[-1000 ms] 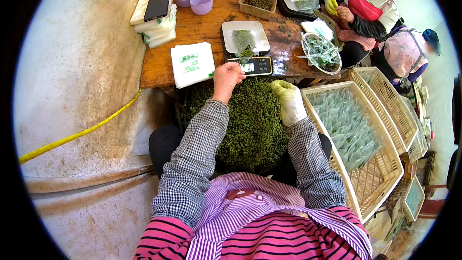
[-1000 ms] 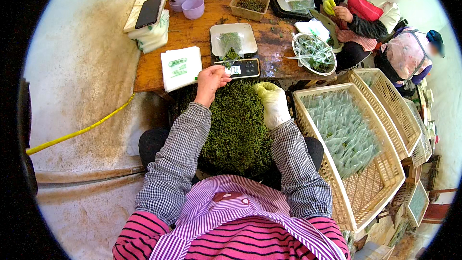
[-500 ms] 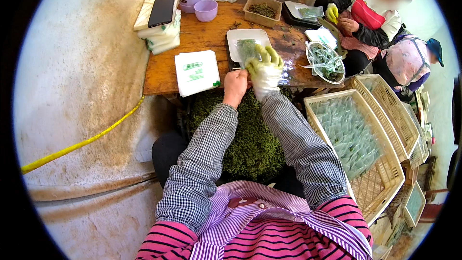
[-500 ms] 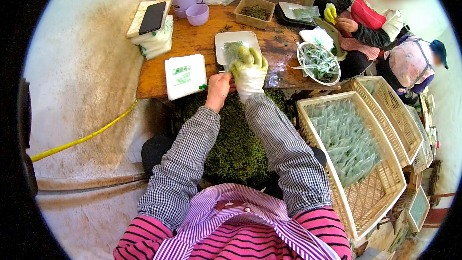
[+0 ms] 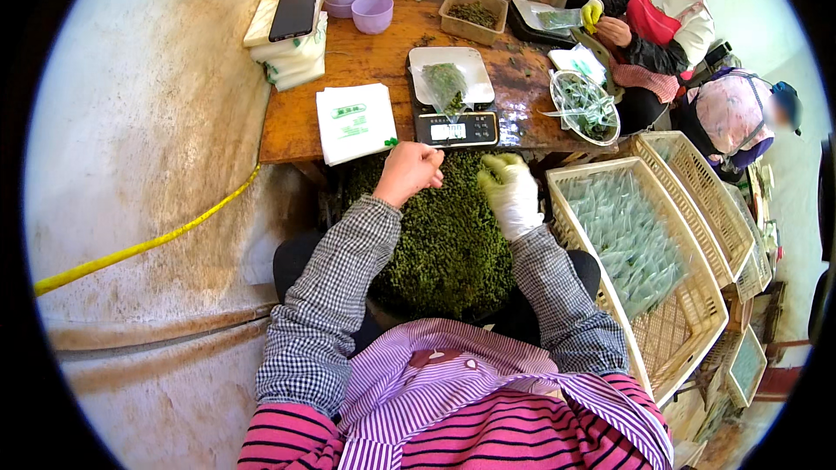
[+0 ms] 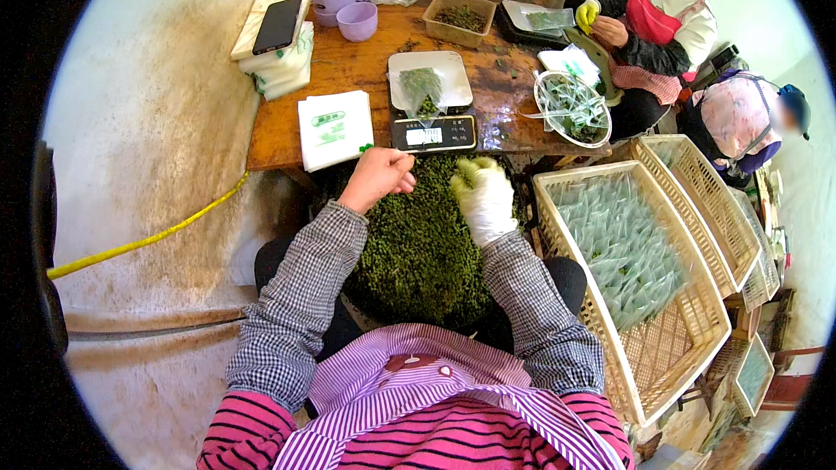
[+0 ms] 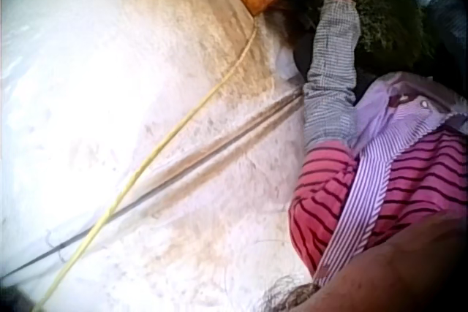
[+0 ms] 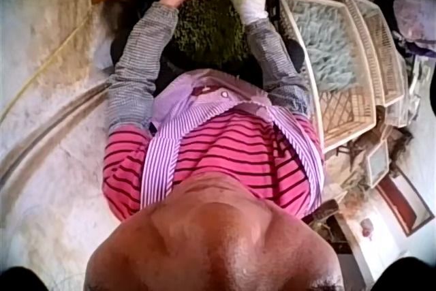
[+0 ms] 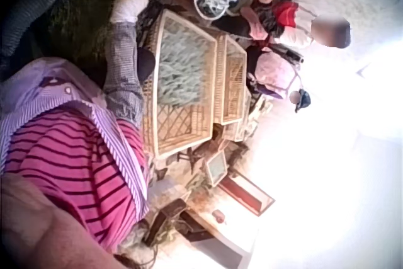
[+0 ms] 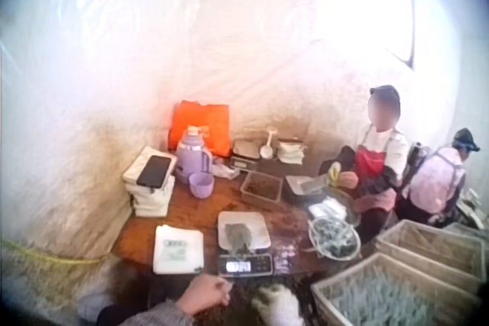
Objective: The person scoops green buds from a large bowl into small plastic bags, weighs each bag on a digital scale, and places the filled bags into a basket. The process is repeated continuously with other workers visible in the background.
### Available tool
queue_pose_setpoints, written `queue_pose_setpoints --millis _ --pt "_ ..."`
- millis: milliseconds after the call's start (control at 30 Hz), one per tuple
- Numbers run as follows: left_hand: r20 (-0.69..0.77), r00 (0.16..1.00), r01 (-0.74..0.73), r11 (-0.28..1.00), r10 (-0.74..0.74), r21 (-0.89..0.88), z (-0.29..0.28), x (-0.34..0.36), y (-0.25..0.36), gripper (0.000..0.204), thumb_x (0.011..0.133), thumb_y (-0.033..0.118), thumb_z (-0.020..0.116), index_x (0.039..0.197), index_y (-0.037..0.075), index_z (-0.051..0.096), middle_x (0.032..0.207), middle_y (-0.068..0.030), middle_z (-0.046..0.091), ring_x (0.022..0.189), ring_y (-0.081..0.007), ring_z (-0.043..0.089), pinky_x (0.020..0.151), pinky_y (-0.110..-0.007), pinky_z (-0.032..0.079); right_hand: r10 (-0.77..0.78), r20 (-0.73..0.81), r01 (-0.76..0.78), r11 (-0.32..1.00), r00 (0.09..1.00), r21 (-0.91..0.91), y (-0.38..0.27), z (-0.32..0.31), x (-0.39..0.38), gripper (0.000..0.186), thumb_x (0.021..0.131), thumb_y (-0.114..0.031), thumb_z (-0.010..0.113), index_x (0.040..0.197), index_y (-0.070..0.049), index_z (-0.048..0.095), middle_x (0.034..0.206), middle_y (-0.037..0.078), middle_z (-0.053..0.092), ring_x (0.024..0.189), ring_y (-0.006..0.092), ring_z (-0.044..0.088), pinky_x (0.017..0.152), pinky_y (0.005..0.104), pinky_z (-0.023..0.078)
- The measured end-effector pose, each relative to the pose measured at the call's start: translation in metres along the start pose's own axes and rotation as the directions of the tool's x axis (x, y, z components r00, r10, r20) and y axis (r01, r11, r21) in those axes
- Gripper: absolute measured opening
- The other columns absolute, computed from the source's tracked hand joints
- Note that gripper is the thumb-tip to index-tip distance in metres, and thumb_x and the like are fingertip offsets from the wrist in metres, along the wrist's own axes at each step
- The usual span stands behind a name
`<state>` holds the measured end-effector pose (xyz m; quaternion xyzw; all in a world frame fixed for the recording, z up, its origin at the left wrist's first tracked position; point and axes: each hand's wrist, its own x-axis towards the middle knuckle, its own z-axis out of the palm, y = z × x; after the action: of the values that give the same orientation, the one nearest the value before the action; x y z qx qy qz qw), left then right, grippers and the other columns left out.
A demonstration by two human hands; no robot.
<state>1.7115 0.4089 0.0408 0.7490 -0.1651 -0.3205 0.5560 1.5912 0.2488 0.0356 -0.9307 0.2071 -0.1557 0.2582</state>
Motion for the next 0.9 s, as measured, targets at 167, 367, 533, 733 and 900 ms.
queue_pose_setpoints --millis 167,367,533,733,900 --pt "0.084 0.994 -0.099 0.917 0.071 0.386 -0.011 -0.034 0.004 0.033 0.092 0.028 0.058 0.084 -0.002 0.068 0.067 -0.0068 0.067 0.059 -0.0142 0.067 0.061 -0.029 0.053 -0.023 0.176 0.081 0.941 0.984 -0.328 0.013 0.036 -0.012 0.029 0.07 -0.028 0.077 0.093 -0.011 0.072 0.108 0.006 0.06 0.105 0.0256 0.053 0.089 0.0404 0.041" --pt "0.082 0.995 -0.084 0.942 0.06 0.324 -0.023 -0.052 -0.022 0.028 0.094 0.021 0.055 0.094 -0.006 0.064 0.077 -0.0094 0.066 0.066 -0.0135 0.066 0.062 -0.029 0.054 0.155 0.145 -0.177 0.973 0.977 0.151 0.014 0.023 -0.015 0.018 0.075 -0.012 0.073 0.09 -0.003 0.072 0.1 0.008 0.061 0.096 0.0238 0.059 0.086 0.0327 0.046" --pt "0.152 0.984 -0.135 0.952 0.096 0.274 -0.014 -0.042 -0.023 0.03 0.098 0.02 0.051 0.115 -0.003 0.059 0.096 -0.0113 0.066 0.068 -0.0132 0.065 0.062 -0.026 0.052 0.344 0.399 -0.509 0.343 0.85 0.789 0.014 -0.005 -0.016 0.022 0.086 -0.012 0.068 0.104 0.0 0.063 0.094 0.002 0.065 0.088 0.0142 0.057 0.086 0.0276 0.044" --pt "0.079 0.964 -0.247 0.965 0.254 -0.09 0.009 -0.044 -0.009 0.065 0.091 0.022 0.065 0.144 0.008 0.031 0.14 -0.0176 0.041 0.075 -0.0139 0.065 0.066 -0.026 0.054 0.239 0.454 -0.48 0.064 0.859 0.875 -0.017 -0.027 -0.029 0.02 0.09 -0.018 0.064 0.105 -0.005 0.062 0.098 -0.001 0.065 0.09 0.0108 0.059 0.079 0.0255 0.046" --pt "0.153 0.884 -0.438 0.897 0.441 -0.058 0.022 -0.04 -0.014 0.055 0.088 0.013 0.066 0.138 0.007 0.043 0.124 -0.0153 0.055 0.067 -0.0098 0.062 0.06 -0.024 0.053 0.159 0.515 -0.521 -0.005 0.842 0.853 -0.015 -0.017 -0.034 0.021 0.091 -0.016 0.062 0.111 -0.007 0.061 0.101 -0.001 0.064 0.089 0.0116 0.06 0.079 0.0291 0.048"
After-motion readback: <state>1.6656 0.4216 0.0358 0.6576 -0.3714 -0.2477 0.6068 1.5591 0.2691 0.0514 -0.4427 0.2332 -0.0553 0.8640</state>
